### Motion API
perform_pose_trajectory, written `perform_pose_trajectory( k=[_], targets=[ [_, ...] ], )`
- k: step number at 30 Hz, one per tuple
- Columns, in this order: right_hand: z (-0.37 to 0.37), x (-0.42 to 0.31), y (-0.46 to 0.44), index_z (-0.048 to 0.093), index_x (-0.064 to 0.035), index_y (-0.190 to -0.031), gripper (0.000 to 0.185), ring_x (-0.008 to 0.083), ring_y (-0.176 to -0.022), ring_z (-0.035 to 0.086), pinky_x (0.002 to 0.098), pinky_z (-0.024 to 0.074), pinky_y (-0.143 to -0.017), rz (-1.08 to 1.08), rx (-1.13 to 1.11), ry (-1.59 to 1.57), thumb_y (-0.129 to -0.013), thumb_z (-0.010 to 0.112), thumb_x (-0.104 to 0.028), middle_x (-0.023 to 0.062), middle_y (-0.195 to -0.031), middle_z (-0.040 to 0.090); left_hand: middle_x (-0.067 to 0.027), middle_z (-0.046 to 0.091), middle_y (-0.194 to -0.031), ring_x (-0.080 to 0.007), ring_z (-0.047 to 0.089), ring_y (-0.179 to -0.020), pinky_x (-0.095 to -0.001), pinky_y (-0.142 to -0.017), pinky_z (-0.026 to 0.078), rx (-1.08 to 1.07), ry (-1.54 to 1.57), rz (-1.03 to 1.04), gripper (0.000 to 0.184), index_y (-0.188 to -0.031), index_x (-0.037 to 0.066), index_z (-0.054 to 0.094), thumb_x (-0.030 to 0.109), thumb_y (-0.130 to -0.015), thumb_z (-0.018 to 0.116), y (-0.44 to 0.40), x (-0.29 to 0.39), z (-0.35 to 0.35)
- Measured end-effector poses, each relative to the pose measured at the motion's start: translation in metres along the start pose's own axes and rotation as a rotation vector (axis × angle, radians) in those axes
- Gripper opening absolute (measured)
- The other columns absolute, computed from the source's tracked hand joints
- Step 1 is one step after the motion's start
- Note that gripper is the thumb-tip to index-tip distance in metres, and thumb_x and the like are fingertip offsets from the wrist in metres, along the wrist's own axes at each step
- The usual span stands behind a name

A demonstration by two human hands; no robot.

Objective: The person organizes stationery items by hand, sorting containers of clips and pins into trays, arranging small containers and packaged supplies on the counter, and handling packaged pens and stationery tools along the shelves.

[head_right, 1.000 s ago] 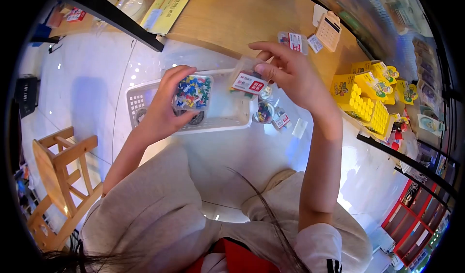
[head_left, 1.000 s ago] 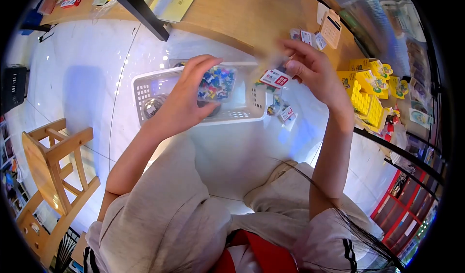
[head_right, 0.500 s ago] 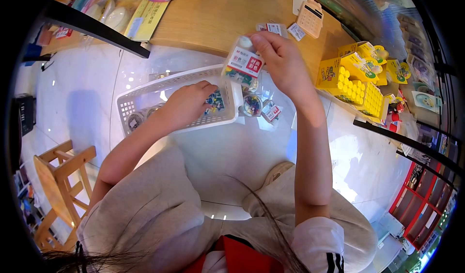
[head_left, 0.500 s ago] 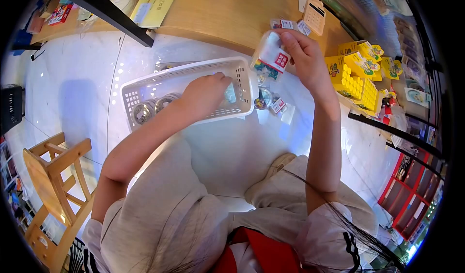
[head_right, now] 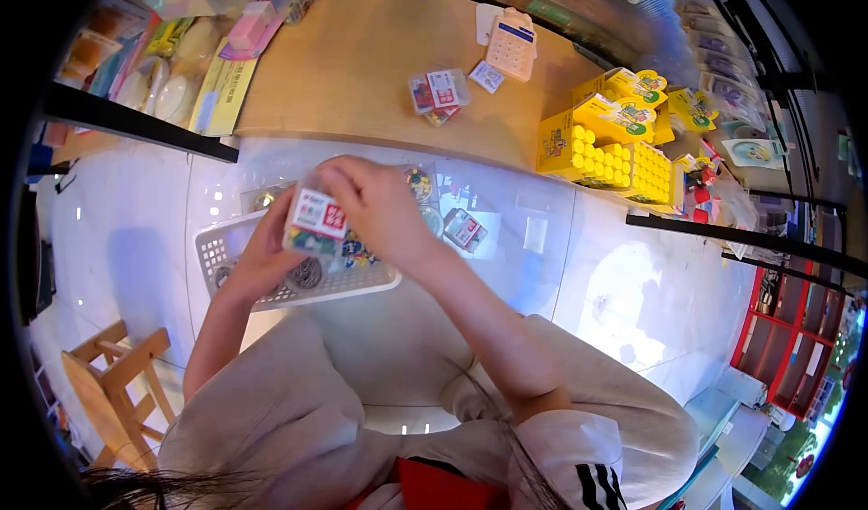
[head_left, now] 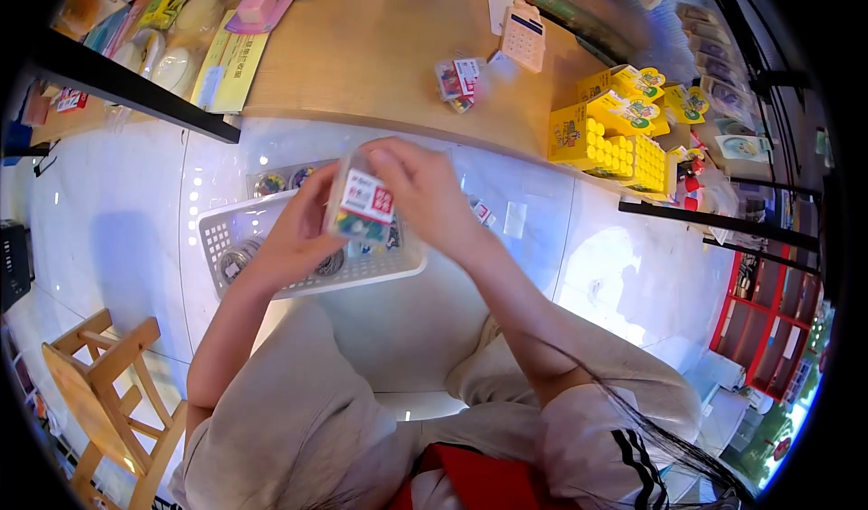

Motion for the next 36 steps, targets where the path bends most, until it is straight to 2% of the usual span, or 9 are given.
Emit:
perform_pose_trajectory(
  k=[3, 6, 9, 11, 13, 19, 22, 31, 36],
  targets=[
    [0.016, -0.009, 0.001, 0.06, 0.0002, -0.088, 0.012, 0.0349, -0.07, 0.059, 0.0368, 0.0475, -0.062, -0.127, 0.066, 0.026, -0.085, 0.054, -0.01, 0.0168, -0.081, 0.062, -0.0132, 0.042, -0.13, -0.0231, 0.047, -0.117, -0.0367, -0.095, 0.041, -0.02, 0.127, -0.221, 0.074, -0.137, 0.004, 0.025, 0.011, -0.075, 0.064, 0.009, -0.008, -0.01],
    [0.016, -0.016, -0.002, 0.061, 0.0001, -0.095, 0.017, 0.0236, -0.075, 0.06, 0.0334, 0.047, -0.069, -0.16, -0.056, 0.108, -0.088, 0.05, -0.01, 0.0123, -0.085, 0.061, -0.0148, 0.045, -0.127, -0.0266, 0.049, -0.115, -0.0413, -0.091, 0.045, -0.277, 0.832, -0.173, 0.067, -0.136, 0.005, 0.025, 0.018, -0.081, 0.061, 0.014, 0.001, -0.007],
    [0.005, -0.003, -0.007, 0.062, -0.001, -0.095, 0.016, 0.0309, -0.092, 0.055, 0.0421, 0.0425, -0.081, -0.482, 0.04, 0.573, -0.083, 0.055, -0.011, 0.0147, -0.098, 0.058, -0.0166, 0.052, -0.118, -0.0303, 0.057, -0.101, -0.0424, -0.083, 0.05, -0.071, 0.581, -0.292, 0.052, -0.127, 0.007, 0.037, 0.028, -0.086, 0.058, 0.017, -0.015, -0.017],
    [-0.015, 0.025, -0.031, 0.061, -0.0055, -0.099, 0.032, 0.0369, -0.114, 0.041, 0.0464, 0.0295, -0.097, -0.256, 0.418, 0.736, -0.075, 0.066, -0.025, 0.0172, -0.11, 0.053, -0.0181, 0.051, -0.118, -0.0302, 0.056, -0.102, -0.0437, -0.084, 0.049, -0.057, 0.566, -0.259, 0.052, -0.127, 0.008, 0.038, 0.027, -0.085, 0.06, 0.022, -0.012, -0.016],
    [-0.043, 0.046, -0.056, 0.052, -0.0069, -0.117, 0.059, 0.0428, -0.113, 0.039, 0.0469, 0.0317, -0.096, -0.214, 0.643, 0.911, -0.066, 0.072, -0.03, 0.0244, -0.115, 0.047, -0.0187, 0.05, -0.119, -0.0303, 0.055, -0.104, -0.0445, -0.085, 0.048, -0.032, 0.551, -0.207, 0.052, -0.127, 0.009, 0.038, 0.026, -0.084, 0.062, 0.027, -0.008, -0.013],
    [-0.078, 0.081, -0.074, 0.042, -0.0055, -0.125, 0.074, 0.0408, -0.113, 0.041, 0.045, 0.0357, -0.095, -0.014, 0.317, 0.898, -0.062, 0.075, -0.025, 0.0251, -0.118, 0.046, -0.0182, 0.049, -0.121, -0.0297, 0.055, -0.104, -0.0431, -0.087, 0.047, 0.071, 0.637, -0.129, 0.053, -0.127, 0.009, 0.039, 0.02, -0.081, 0.065, 0.036, -0.01, -0.015],
    [-0.086, 0.071, -0.082, 0.043, -0.0057, -0.122, 0.072, 0.0357, -0.11, 0.046, 0.0396, 0.0413, -0.09, 0.034, 0.257, 0.236, -0.059, 0.076, -0.016, 0.0204, -0.115, 0.049, -0.0178, 0.048, -0.123, -0.0293, 0.054, -0.105, -0.0429, -0.087, 0.047, 0.107, 0.647, -0.105, 0.054, -0.128, 0.01, 0.039, 0.021, -0.082, 0.064, 0.04, -0.008, -0.022],
    [-0.021, -0.009, -0.009, 0.049, -0.0059, -0.108, 0.052, 0.0309, -0.105, 0.05, 0.0373, 0.0486, -0.081, -0.655, -0.6, 0.726, -0.06, 0.07, -0.005, 0.0129, -0.109, 0.051, -0.0179, 0.047, -0.126, -0.0254, 0.053, -0.108, -0.0411, -0.09, 0.044, 0.204, 0.591, 0.044, 0.061, -0.134, 0.004, 0.03, 0.029, -0.085, 0.056, 0.046, 0.007, -0.045],
    [-0.007, 0.009, 0.015, 0.048, -0.0024, -0.1, 0.044, 0.032, -0.099, 0.051, 0.0381, 0.0467, -0.084, -0.546, -0.719, 0.839, -0.062, 0.07, -0.006, 0.014, -0.103, 0.051, -0.0175, 0.048, -0.124, -0.026, 0.053, -0.108, -0.041, -0.091, 0.044, 0.216, 0.629, 0.062, 0.058, -0.133, 0.003, 0.031, 0.028, -0.086, 0.055, 0.043, 0.007, -0.045]
  ],
)
Point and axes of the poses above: each hand's wrist, its own y-axis away from the middle knuckle, its own z-axis out of the palm, x = y × z, the point moved 1 cm from there along -y, towards the middle knuckle
